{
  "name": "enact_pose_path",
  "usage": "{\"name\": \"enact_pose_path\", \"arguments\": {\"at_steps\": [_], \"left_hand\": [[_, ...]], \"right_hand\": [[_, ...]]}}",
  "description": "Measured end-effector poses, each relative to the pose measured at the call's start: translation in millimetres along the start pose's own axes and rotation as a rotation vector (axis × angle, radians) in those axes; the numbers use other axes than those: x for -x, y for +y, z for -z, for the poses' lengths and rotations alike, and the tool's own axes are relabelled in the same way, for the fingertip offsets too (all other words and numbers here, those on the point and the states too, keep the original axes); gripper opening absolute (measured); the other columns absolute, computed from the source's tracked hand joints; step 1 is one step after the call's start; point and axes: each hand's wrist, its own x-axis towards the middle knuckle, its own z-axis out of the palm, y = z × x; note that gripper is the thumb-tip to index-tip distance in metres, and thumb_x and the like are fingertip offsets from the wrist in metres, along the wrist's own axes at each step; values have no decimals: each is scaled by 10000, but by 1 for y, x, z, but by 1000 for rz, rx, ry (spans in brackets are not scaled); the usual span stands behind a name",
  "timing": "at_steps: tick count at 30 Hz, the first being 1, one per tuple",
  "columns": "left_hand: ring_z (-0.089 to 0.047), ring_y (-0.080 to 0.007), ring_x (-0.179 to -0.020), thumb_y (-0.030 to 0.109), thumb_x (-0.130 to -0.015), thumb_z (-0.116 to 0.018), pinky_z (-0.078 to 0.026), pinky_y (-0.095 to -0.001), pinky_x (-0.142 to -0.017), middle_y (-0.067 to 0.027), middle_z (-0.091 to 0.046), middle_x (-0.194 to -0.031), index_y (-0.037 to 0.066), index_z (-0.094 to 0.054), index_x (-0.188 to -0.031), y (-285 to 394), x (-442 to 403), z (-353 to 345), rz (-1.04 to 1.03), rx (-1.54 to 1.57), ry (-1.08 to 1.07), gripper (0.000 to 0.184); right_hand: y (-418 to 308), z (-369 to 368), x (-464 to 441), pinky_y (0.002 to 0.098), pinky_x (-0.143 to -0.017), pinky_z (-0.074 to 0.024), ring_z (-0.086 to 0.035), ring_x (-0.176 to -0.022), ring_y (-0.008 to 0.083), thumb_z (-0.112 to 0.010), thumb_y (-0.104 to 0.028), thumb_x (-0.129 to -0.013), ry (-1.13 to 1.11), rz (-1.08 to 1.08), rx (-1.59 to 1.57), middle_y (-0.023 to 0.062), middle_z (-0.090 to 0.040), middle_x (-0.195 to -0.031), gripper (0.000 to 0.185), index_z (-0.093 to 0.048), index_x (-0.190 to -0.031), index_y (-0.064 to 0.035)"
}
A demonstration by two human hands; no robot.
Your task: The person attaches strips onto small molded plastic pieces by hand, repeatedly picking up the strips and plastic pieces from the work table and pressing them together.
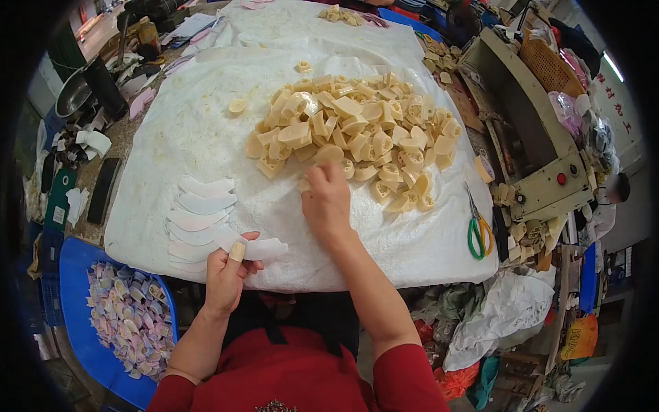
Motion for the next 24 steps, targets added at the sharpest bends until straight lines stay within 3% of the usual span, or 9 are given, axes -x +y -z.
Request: {"name": "enact_pose_path", "arguments": {"at_steps": [2, 6, 11, 13, 15, 17, 19, 21, 24], "left_hand": [[-543, -85, -689, 210, -981, -451, -426, -219, -633, -61, -622, -799, -36, -560, -1188, 2, 1, -1, 21, 10, 32, 340], [-553, -94, -709, 155, -961, -491, -434, -228, -646, -69, -622, -825, -38, -544, -1200, 3, -2, -4, 62, 47, 50, 312], [-578, -135, -851, 140, -970, -449, -433, -254, -730, -103, -617, -962, -58, -453, -1275, 2, 0, -9, 37, 152, 35, 364], [-569, -167, -916, 160, -985, -392, -425, -278, -775, -127, -599, -1048, -77, -394, -1310, 7, 1, -9, 52, 346, -5, 402], [-570, -183, -911, 201, -998, -360, -428, -289, -770, -136, -589, -1090, -83, -408, -1301, 5, 3, -6, 54, 322, 3, 418], [-586, -209, -899, 232, -982, -416, -439, -301, -755, -152, -583, -1113, -80, -422, -1286, 3, 5, -3, 34, 294, -7, 436], [-588, -209, -921, 232, -982, -421, -444, -314, -794, -153, -581, -1129, -82, -441, -1270, 2, 9, -2, 31, 270, -6, 427], [-590, -209, -943, 233, -982, -425, -449, -326, -832, -154, -578, -1146, -84, -460, -1253, 3, 11, -9, 31, 246, -22, 419], [-557, -140, -950, 230, -1000, -397, -438, -278, -840, -143, -573, -1160, -92, -465, -1261, 11, 18, -25, 6, 233, 33, 420]], "right_hand": [[-11, 24, 9, 337, -658, -468, -541, -790, 262, -542, 77, -701, -1, -406, -463, 110, -518, -870, 264, -573, -945, -19], [-16, 58, 41, 326, -716, -473, -539, -826, 262, -564, 83, -718, -194, -496, -529, 132, -527, -948, 345, -562, -1049, -15], [-19, 54, 64, 328, -790, -464, -536, -882, 283, -572, 90, -735, -136, -243, -298, 177, -496, -1067, 458, -548, -1177, -29], [-20, 52, 65, 339, -813, -458, -545, -901, 285, -562, 103, -738, -145, -236, -261, 157, -530, -1032, 466, -555, -1181, -40], [-14, 54, 66, 356, -789, -475, -571, -892, 289, -579, 109, -731, -239, -219, -200, 140, -571, -986, 479, -556, -1182, -52], [-26, 57, 67, 345, -751, -502, -601, -881, 242, -622, 96, -748, -180, -261, -329, 114, -605, -964, 461, -551, -1180, -49], [-53, 72, 64, 309, -732, -518, -615, -904, 212, -652, 92, -751, -19, -560, -889, 126, -611, -1020, 439, -553, -1160, -36], [-65, 80, 60, 305, -781, -511, -610, -938, 232, -662, 92, -753, -96, -406, -1087, 160, -603, -1056, 425, -538, -1139, -38], [-80, 70, 59, 361, -750, -501, -605, -868, 301, -644, 85, -740, 14, -140, -878, 166, -597, -1024, 389, -548, -1087, -63]]}}
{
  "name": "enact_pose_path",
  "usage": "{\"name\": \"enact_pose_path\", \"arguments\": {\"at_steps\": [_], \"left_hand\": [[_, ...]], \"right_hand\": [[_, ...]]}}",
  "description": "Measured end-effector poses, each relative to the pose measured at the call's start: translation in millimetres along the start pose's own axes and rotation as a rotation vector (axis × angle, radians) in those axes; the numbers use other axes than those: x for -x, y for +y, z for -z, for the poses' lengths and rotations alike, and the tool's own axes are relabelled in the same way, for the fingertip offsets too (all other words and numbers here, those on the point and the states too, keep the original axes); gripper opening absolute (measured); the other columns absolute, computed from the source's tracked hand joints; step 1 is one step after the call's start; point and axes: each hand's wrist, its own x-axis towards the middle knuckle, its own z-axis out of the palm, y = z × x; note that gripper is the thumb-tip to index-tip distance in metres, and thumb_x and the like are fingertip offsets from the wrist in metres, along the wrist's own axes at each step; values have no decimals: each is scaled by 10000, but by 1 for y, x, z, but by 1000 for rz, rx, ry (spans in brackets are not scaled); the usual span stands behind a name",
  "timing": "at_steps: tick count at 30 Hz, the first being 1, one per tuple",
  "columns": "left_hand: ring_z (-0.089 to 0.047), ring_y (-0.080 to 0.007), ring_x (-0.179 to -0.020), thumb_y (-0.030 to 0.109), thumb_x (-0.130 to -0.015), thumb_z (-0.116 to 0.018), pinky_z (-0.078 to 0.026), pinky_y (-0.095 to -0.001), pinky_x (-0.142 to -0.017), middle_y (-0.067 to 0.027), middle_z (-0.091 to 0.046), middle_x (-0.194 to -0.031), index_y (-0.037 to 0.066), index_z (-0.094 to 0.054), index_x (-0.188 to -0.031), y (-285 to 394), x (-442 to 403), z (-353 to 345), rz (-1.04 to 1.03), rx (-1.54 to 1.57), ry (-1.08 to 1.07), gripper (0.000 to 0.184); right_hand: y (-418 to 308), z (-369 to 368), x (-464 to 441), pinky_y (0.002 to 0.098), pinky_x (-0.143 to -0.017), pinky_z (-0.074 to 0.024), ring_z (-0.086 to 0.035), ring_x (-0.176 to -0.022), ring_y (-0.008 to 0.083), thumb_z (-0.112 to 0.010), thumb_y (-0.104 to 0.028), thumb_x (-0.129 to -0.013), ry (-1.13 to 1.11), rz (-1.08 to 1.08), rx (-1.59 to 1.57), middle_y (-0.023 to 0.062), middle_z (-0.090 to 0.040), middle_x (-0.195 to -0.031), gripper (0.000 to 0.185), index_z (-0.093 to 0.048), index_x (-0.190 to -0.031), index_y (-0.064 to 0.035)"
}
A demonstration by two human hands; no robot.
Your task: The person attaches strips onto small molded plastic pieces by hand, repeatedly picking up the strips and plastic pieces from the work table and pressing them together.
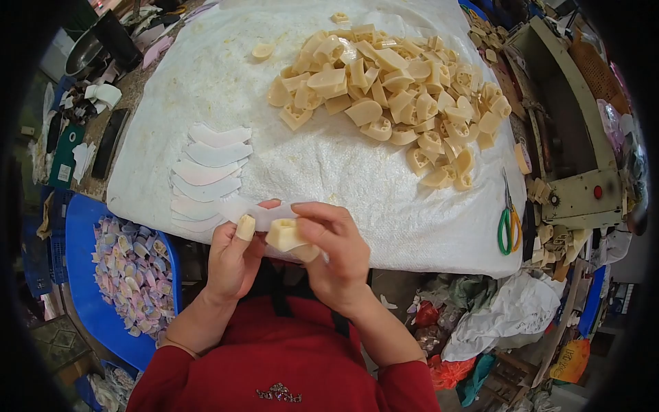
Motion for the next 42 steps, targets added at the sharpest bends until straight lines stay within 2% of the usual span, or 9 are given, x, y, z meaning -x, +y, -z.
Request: {"name": "enact_pose_path", "arguments": {"at_steps": [2, 4, 18, 20, 24, 28, 30, 37, 42], "left_hand": [[-573, -215, -1071, 226, -979, -438, -448, -353, -955, -170, -562, -1200, -99, -485, -1220, 5, 5, -3, 55, 107, -72, 406], [-573, -214, -1071, 220, -979, -437, -460, -345, -935, -175, -560, -1202, -102, -488, -1215, 10, 7, -5, 45, 85, -87, 402], [-554, -205, -1095, 226, -990, -410, -445, -328, -941, -189, -539, -1232, -119, -474, -1227, 6, 15, -5, -19, -168, -112, 423], [-607, -125, -896, 226, -994, -405, -487, -240, -770, -103, -643, -1052, -69, -524, -1211, 5, 12, -4, -143, -273, -106, 385], [-610, -137, -877, 217, -990, -412, -478, -238, -772, -112, -645, -1052, -72, -514, -1221, 3, 8, -3, -199, -240, -127, 384], [-607, -129, -843, 146, -960, -466, -477, -237, -748, -114, -662, -963, -65, -576, -1136, 19, 7, 1, -323, -501, 5, 295], [-602, -116, -812, 81, -926, -519, -484, -242, -708, -105, -665, -907, -62, -629, -1023, 23, 7, 2, -379, -626, 61, 205], [-617, -126, -765, 57, -911, -528, -484, -255, -672, -113, -665, -862, -38, -645, -993, 9, 6, 3, -333, -708, 41, 172], [-635, -216, -763, 49, -895, -536, -492, -280, -673, -137, -652, -888, -32, -629, -1027, 7, 4, -1, -470, -979, -16, 181]], "right_hand": [[14, -7, 4, 361, -730, -496, -601, -854, 298, -647, 81, -732, 7, 114, 22, 163, -599, -1023, 394, -551, -1085, -65], [16, -11, 3, 362, -692, -484, -593, -825, 284, -665, 83, -697, 27, 262, 82, 150, -608, -1009, 428, -556, -1080, -72], [10, -11, 2, 347, -642, -459, -552, -773, 273, -664, 61, -645, 44, 284, 249, 128, -619, -976, 389, -580, -1010, -47], [13, -10, -1, 352, -634, -436, -536, -754, 256, -661, 41, -632, 31, 301, 303, 116, -622, -969, 391, -589, -1004, -55], [16, -8, -2, 372, -695, -329, -492, -747, 216, -656, -29, -615, 21, 329, 415, 39, -627, -943, 358, -614, -963, -102], [15, -4, -2, 406, -754, -275, -472, -767, 202, -656, -67, -602, 16, 317, 470, -5, -618, -912, 324, -624, -918, -130], [1, 0, -4, 420, -762, -270, -476, -776, 202, -656, -83, -606, -57, 283, 595, -7, -605, -888, 316, -622, -916, -135], [-15, 3, -10, 443, -764, -261, -472, -796, 210, -657, -133, -611, -364, 103, 803, 13, -460, -773, 272, -586, -874, -129], [-8, 5, -8, 431, -753, -261, -459, -772, 213, -651, -122, -616, -402, 128, 793, 24, -443, -766, 262, -579, -868, -115]]}}
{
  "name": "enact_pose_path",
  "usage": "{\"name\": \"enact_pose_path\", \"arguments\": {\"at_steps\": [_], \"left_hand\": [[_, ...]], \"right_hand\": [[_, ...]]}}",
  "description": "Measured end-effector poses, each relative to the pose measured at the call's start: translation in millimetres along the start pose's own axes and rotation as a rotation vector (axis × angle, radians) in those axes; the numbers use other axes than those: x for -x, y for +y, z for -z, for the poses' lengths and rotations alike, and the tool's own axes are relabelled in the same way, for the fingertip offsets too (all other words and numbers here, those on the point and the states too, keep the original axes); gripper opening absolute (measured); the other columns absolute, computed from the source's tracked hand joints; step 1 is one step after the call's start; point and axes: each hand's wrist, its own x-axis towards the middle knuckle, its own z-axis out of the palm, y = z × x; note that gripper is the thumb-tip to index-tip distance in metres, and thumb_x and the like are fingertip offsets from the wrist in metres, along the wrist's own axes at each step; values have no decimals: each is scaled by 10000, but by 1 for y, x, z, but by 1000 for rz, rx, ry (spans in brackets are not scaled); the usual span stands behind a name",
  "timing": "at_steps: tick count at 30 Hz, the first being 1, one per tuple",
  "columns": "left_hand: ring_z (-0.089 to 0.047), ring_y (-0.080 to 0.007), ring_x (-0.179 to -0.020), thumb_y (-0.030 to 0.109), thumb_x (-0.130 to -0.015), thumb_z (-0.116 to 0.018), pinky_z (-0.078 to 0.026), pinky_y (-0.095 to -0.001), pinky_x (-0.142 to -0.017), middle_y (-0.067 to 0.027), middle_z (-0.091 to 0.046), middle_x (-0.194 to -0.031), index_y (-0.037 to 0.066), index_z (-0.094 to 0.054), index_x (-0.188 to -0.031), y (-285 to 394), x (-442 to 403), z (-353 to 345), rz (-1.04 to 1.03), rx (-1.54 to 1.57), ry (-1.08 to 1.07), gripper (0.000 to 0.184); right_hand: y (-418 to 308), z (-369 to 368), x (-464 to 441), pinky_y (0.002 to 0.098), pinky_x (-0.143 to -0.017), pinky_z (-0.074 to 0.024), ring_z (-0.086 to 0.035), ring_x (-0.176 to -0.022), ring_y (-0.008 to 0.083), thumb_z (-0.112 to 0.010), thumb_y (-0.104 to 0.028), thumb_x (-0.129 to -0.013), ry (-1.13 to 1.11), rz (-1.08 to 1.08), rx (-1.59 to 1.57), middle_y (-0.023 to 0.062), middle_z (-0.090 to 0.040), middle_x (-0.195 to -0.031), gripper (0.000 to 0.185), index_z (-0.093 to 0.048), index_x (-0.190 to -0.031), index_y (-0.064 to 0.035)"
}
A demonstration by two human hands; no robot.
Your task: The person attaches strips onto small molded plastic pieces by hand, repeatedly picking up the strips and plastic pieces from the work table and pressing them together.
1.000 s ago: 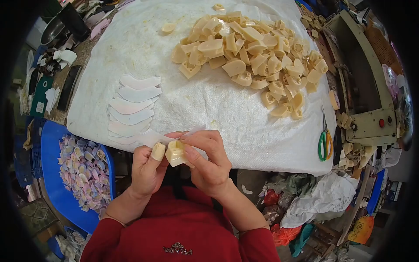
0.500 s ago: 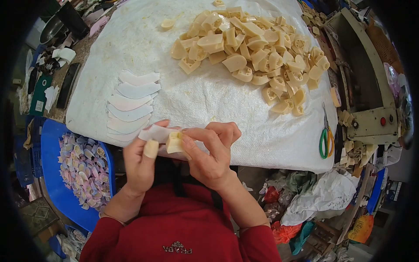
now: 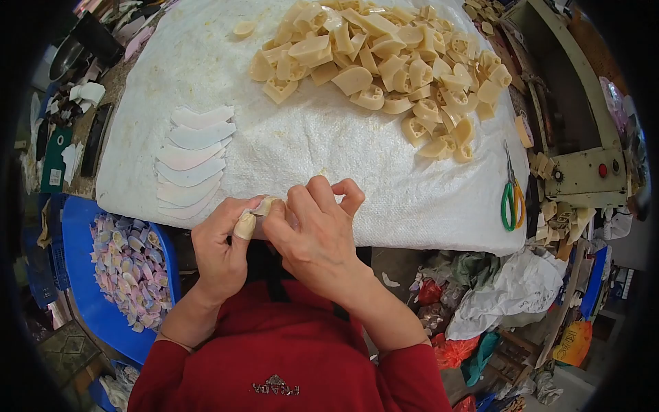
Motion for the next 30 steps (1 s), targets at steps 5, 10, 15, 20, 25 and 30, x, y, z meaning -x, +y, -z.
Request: {"name": "enact_pose_path", "arguments": {"at_steps": [5, 10, 15, 20, 25, 30], "left_hand": [[-617, -222, -823, 72, -899, -548, -486, -279, -702, -141, -623, -959, -16, -617, -1103, -1, 3, -1, -57, 7, -17, 233], [-601, -180, -886, 100, -901, -567, -479, -262, -738, -119, -610, -986, 17, -611, -1158, -15, 9, 5, 73, 247, -59, 274], [-601, -142, -813, 106, -895, -582, -473, -241, -734, -84, -616, -956, 0, -625, -1116, -11, 11, -4, 58, 213, 39, 248], [-592, -110, -774, 140, -919, -557, -472, -237, -701, -70, -639, -862, -42, -632, -1027, -19, 15, 2, 299, 444, 118, 224], [-555, -71, -754, 145, -941, -524, -454, -222, -671, -44, -637, -817, -46, -647, -956, -15, 12, 1, 537, 818, 183, 228], [-559, -113, -806, 110, -926, -538, -444, -247, -750, -61, -624, -884, -58, -627, -1005, -9, 16, 1, 374, 392, 73, 206]], "right_hand": [[12, -11, 4, 420, -754, -260, -458, -762, 206, -645, -80, -623, 42, -8, -63, 19, -455, -770, 254, -589, -869, -109], [13, -19, 8, 414, -761, -260, -468, -736, 185, -658, -42, -587, 149, -71, -321, -3, -475, -757, 303, -615, -876, -120], [5, -12, 6, 416, -761, -258, -471, -731, 180, -659, -75, -616, 125, -44, -210, -5, -479, -756, 291, -615, -899, -124], [-2, -10, 7, 422, -763, -260, -479, -743, 180, -641, -89, -641, 91, -1, -117, -3, -479, -759, 283, -610, -920, -124], [0, -14, 8, 409, -755, -270, -476, -717, 185, -679, -54, -583, 79, 2, -195, -13, -512, -760, 327, -620, -897, -122], [0, -14, 8, 409, -760, -265, -467, -711, 185, -674, -58, -575, 44, 1, -138, -11, -479, -743, 313, -606, -874, -121]]}}
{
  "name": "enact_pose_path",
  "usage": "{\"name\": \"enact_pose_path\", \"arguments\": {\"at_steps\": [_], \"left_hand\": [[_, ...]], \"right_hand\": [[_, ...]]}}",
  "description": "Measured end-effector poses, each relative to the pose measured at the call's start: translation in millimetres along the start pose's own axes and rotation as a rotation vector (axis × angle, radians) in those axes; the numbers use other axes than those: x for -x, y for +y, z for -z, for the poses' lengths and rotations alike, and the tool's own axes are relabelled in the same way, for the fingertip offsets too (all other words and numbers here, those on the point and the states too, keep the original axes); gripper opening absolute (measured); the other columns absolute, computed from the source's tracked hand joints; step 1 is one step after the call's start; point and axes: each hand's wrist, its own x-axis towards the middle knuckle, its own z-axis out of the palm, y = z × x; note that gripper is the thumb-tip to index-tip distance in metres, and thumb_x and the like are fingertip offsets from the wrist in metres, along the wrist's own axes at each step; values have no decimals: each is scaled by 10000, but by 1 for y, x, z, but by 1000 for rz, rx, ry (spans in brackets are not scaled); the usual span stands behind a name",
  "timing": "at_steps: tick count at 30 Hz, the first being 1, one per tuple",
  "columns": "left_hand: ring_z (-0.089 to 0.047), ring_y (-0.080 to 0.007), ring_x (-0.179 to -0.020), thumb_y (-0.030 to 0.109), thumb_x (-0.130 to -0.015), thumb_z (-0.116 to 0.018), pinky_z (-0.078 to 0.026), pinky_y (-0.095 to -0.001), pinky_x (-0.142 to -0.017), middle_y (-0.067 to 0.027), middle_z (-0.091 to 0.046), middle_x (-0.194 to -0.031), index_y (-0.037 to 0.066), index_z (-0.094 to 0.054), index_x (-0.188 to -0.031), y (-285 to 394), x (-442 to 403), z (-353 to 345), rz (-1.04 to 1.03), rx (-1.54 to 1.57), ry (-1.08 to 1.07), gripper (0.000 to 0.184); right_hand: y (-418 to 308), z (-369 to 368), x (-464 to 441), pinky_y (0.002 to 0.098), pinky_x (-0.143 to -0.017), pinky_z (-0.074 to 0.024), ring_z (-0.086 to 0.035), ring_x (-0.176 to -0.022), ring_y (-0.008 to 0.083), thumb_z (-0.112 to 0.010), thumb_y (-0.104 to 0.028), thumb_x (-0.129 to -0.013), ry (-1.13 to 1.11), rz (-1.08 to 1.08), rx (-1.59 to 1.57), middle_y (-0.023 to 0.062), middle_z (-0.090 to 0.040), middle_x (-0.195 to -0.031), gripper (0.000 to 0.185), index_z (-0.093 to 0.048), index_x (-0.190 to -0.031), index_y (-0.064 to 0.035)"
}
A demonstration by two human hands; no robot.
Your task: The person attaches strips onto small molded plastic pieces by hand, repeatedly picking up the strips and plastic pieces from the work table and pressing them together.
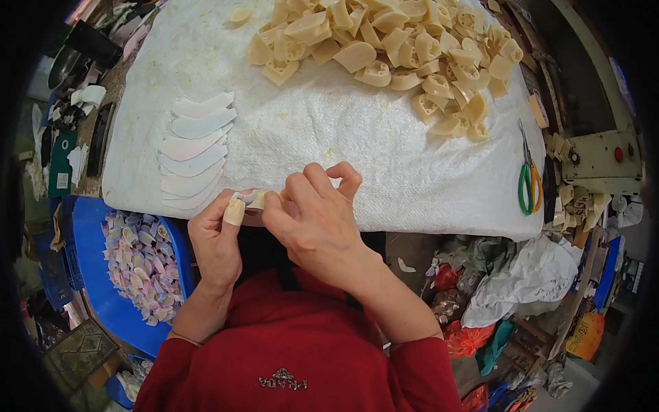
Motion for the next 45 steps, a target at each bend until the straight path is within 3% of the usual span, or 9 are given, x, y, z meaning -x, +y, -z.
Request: {"name": "enact_pose_path", "arguments": {"at_steps": [4, 14, 19, 25, 30, 35, 41, 43, 45], "left_hand": [[-568, -164, -721, 75, -902, -560, -454, -249, -662, -91, -600, -831, -32, -631, -1052, -5, -4, 1, -363, -333, -44, 198], [-549, -161, -747, 94, -860, -635, -450, -257, -660, -91, -591, -851, 10, -644, -1054, -16, -12, 8, -349, -146, -131, 211], [-489, -135, -601, 119, -816, -698, -402, -235, -521, -57, -535, -708, 13, -624, -826, -11, -15, -3, -474, -114, -132, 130], [-432, -152, -482, 132, -833, -679, -321, -253, -422, -52, -474, -595, 37, -571, -754, -23, -13, -4, -562, -156, -69, 164], [-473, -184, -567, 24, -741, -708, -391, -278, -518, -53, -503, -649, 46, -604, -766, -7, -14, -7, -655, -207, -102, 109], [-512, -236, -688, -81, -605, -724, -434, -314, -631, -51, -519, -696, 58, -642, -786, -4, -18, 4, -790, -401, -29, 243], [-506, -239, -734, -133, -592, -686, -441, -313, -647, -69, -510, -766, 65, -640, -790, -2, -20, 14, -699, -284, 51, 284], [-497, -245, -778, -135, -607, -679, -446, -325, -667, -81, -498, -822, 68, -638, -801, 4, -16, 9, -731, -192, -15, 284], [-515, -278, -864, -111, -655, -681, -475, -362, -729, -105, -518, -886, 66, -626, -838, 5, -10, 3, -715, -143, -41, 261]], "right_hand": [[1, -1, -1, 396, -743, -263, -456, -693, 184, -674, -61, -588, -1, -8, 21, -10, -451, -716, 283, -599, -856, -117], [10, -5, 5, 381, -747, -250, -478, -728, 164, -674, -41, -649, 64, -77, -308, 9, -454, -729, 255, -625, -893, -96], [10, 0, 7, 350, -741, -253, -473, -748, 182, -651, -13, -665, -43, -99, -532, 24, -454, -741, 240, -623, -885, -105], [5, 9, 1, 351, -765, -265, -471, -775, 195, -638, 13, -639, -228, -29, -514, 33, -457, -761, 256, -611, -865, -104], [14, 9, 4, 360, -769, -284, -483, -797, 197, -633, 29, -625, -76, 14, -468, 23, -495, -802, 276, -610, -869, -98], [12, 6, 3, 381, -807, -323, -508, -831, 215, -666, -11, -656, 13, 59, -350, 34, -562, -899, 274, -606, -915, -78], [6, 15, 22, 392, -831, -447, -587, -809, 243, -680, -199, -823, 123, -74, -409, 130, -623, -976, 295, -566, -1041, -36], [-1, 4, 40, 312, -808, -479, -592, -905, 165, -646, -129, -862, 63, -706, -1233, 98, -613, -1032, 252, -557, -1063, -6], [-4, -2, 45, 291, -834, -490, -610, -905, 154, -566, -196, -930, 50, -684, -1281, 104, -613, -1029, 271, -525, -1101, 10]]}}
